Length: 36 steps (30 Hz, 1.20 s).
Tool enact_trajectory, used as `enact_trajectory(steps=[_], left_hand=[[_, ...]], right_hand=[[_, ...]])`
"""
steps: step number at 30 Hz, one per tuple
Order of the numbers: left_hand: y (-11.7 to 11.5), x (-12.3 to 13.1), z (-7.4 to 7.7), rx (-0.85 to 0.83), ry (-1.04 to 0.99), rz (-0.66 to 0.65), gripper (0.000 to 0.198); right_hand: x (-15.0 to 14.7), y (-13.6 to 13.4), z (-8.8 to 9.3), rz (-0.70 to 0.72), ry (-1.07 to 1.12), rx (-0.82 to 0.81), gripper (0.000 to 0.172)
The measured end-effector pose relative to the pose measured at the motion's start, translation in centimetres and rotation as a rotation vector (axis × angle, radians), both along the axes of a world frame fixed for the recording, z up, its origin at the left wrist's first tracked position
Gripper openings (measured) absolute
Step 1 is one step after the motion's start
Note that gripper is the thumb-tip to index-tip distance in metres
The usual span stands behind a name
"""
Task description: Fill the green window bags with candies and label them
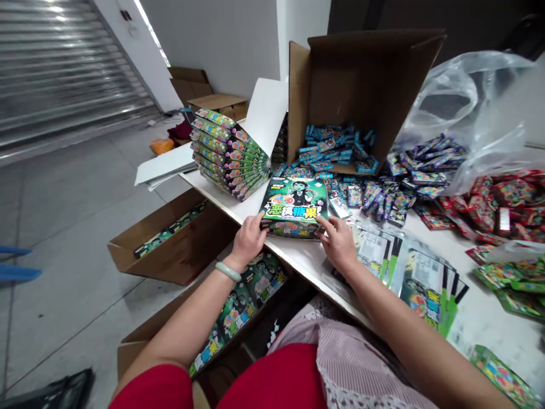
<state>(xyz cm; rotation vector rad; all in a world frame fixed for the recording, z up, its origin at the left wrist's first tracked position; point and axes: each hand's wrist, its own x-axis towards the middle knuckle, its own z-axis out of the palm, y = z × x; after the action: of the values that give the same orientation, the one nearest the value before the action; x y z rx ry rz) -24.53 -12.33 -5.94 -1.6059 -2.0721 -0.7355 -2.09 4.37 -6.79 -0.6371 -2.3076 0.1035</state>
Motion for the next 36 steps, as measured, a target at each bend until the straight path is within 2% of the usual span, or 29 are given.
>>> enact_trajectory(steps=[6,12,18,25,29,31,34,36], left_hand=[[0.1,-0.6,0.7,-0.014,0.029,-0.003,0.046],[0.1,-0.9,1.2,-0.042,0.01,-0.023,0.046],[0.0,-0.2,0.6,-0.044,-0.038,-0.029,0.044],[0.1,-0.1,0.5,-0.022,-0.148,-0.037,0.044],[-0.5,-0.3,-0.3,0.042,-0.261,-0.006,0.05],[-1.0,-0.4,-0.8,0.079,-0.324,0.021,0.039],[-1.3,-0.4,-1.5,0.086,-0.393,0.015,0.008],[-1.2,-0.3,-1.8,0.085,-0.422,0.0,0.009]], right_hand=[[0.2,0.4,0.8,0.032,-0.001,-0.013,0.037],[0.2,0.5,0.5,0.044,0.019,-0.056,0.037],[0.5,0.5,-0.5,0.046,-0.006,-0.046,0.034],[0.9,1.0,-0.1,0.093,-0.002,-0.043,0.033],[0.8,0.8,-0.2,0.09,0.029,-0.072,0.033],[0.8,0.7,-0.4,0.099,0.04,-0.094,0.033],[0.8,0.7,-0.6,0.113,0.041,-0.104,0.035],[1.0,0.7,-0.7,0.121,0.032,-0.12,0.038]])
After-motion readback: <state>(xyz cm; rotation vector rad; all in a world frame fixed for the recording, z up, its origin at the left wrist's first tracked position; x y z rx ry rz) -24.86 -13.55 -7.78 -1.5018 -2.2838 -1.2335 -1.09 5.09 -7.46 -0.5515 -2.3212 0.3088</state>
